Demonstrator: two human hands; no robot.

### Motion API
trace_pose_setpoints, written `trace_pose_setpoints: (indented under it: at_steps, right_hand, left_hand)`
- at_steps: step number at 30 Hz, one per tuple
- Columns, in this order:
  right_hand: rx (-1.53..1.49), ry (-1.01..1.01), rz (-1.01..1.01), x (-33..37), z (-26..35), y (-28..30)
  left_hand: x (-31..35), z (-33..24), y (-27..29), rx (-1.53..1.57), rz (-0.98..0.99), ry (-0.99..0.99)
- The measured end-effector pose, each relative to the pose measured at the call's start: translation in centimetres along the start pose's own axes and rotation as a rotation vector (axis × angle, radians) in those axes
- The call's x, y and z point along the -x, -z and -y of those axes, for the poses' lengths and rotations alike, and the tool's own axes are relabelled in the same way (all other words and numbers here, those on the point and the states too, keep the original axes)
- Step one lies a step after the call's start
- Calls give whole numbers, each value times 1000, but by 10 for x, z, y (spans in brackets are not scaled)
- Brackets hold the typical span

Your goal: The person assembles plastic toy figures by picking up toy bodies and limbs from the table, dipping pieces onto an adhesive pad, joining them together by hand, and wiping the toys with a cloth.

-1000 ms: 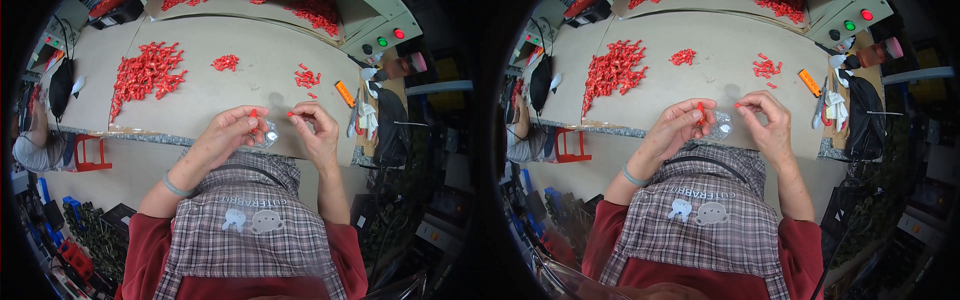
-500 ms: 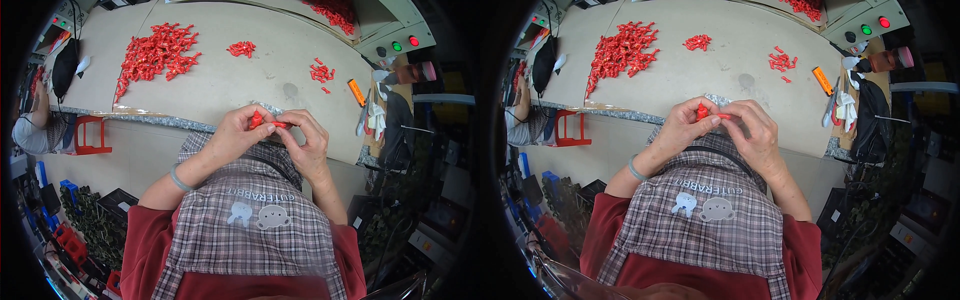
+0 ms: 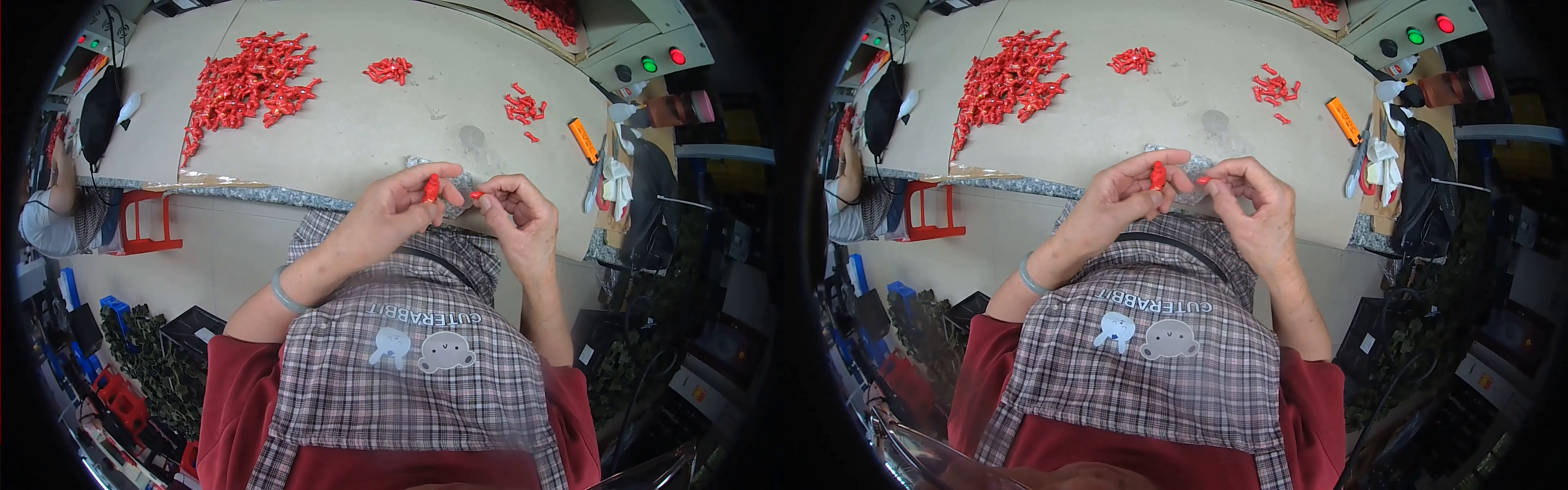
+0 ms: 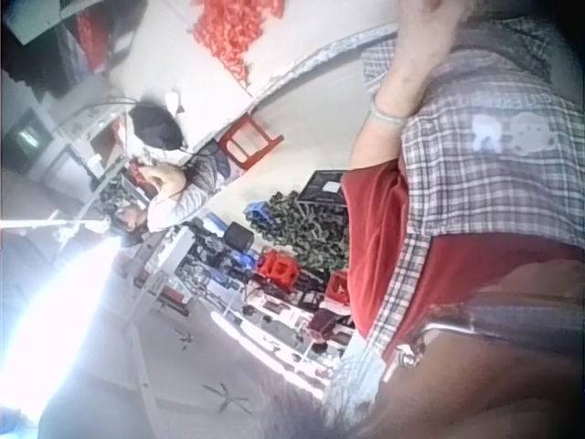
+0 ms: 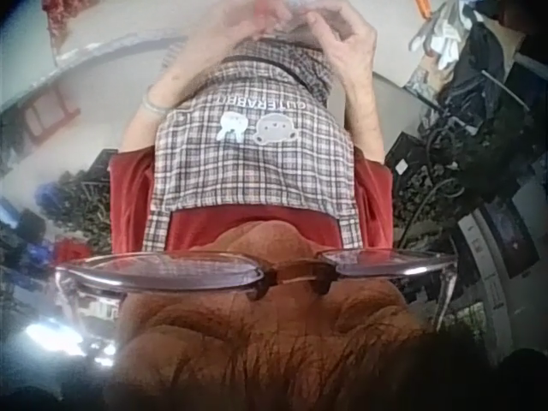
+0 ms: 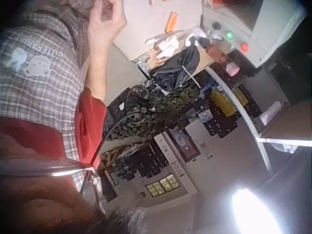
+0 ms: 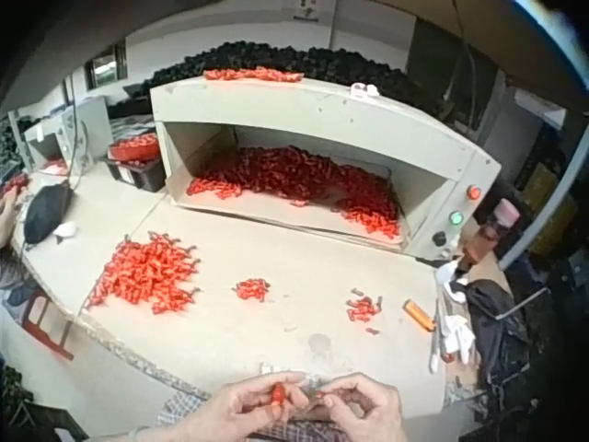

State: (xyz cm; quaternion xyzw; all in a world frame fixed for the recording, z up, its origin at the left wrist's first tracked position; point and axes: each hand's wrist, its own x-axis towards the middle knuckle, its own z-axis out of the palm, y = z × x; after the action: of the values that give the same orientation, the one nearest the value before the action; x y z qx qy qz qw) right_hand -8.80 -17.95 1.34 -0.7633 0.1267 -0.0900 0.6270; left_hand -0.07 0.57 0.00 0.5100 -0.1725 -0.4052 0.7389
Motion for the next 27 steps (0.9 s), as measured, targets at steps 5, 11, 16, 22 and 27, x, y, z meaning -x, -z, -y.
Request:
trace_pose_setpoints:
  at_steps: [5,11,16,22,27]
  right_hand:
    - [36,-83,-21,2,-16,14]
    - [141,-92,-8,2,-22,16]
    - [239,-84,-7,2,-18,13]
    - [333,-40,-13,2,-17,10]
    - [475,86,14,0,-10,6]
  left_hand:
    - [0,1,7,105,54,34]
    - [2,-1,7,122,-39,57]
    - [3,0,12,13,-48,31]
    - [5,3,14,-1,-53,52]
    - [7,2,14,7,-61,74]
